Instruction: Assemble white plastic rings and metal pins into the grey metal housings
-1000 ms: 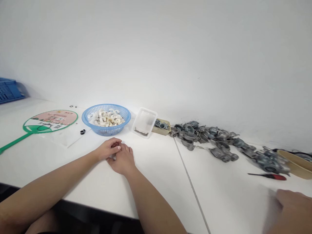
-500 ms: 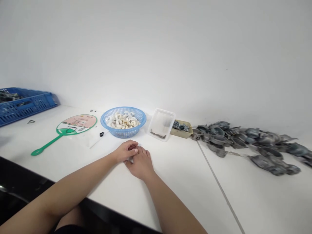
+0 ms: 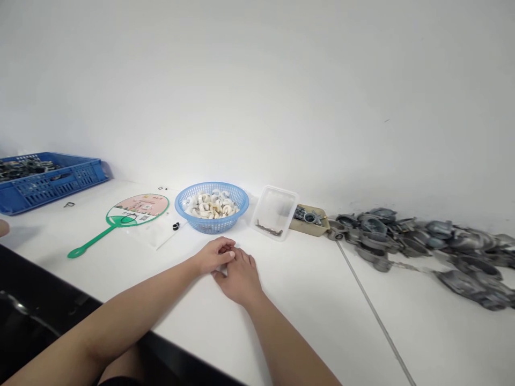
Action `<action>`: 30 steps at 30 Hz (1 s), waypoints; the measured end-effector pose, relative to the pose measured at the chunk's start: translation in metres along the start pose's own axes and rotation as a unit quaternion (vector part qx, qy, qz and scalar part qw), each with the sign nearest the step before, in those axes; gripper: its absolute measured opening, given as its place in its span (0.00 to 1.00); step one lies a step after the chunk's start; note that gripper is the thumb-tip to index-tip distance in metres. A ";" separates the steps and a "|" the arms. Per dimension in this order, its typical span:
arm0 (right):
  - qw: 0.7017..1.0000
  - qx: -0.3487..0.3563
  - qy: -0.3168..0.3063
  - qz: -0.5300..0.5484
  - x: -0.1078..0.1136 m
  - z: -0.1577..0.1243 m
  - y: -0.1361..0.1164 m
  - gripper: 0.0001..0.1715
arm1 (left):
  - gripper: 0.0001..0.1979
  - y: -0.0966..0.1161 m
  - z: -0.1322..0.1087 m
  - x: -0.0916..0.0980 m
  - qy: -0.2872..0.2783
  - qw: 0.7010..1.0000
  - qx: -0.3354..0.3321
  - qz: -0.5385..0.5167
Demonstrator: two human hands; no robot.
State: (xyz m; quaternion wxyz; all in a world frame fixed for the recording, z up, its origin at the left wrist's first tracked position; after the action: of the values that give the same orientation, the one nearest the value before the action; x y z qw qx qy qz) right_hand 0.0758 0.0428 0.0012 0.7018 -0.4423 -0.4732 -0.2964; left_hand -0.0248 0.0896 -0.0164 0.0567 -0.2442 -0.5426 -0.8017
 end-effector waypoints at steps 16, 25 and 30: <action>1.000 0.000 0.004 -0.002 0.001 -0.001 -0.001 0.30 | 0.22 0.000 -0.001 0.000 0.003 1.000 0.012 -0.005; 1.000 0.007 0.009 0.006 0.000 -0.001 0.001 0.30 | 0.22 -0.002 -0.001 0.000 0.004 1.000 0.012 -0.011; 1.000 0.009 0.015 0.005 -0.001 -0.001 0.001 0.30 | 0.22 -0.002 -0.001 -0.001 0.004 1.000 0.018 -0.024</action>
State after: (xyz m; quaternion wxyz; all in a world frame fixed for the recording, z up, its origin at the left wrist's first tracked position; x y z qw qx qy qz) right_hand 0.0769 0.0426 -0.0006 0.7144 -0.4336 -0.4631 -0.2952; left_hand -0.0247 0.0898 -0.0191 0.0442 -0.2270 -0.5625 -0.7938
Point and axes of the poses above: each hand's wrist, its own z-axis towards the middle knuckle, its own x-axis out of the back of the hand, y = z × x, the point moved 5 cm from there along z, towards the middle knuckle, and after that the axes turned 1 degree about z, right-handed, at the moved point
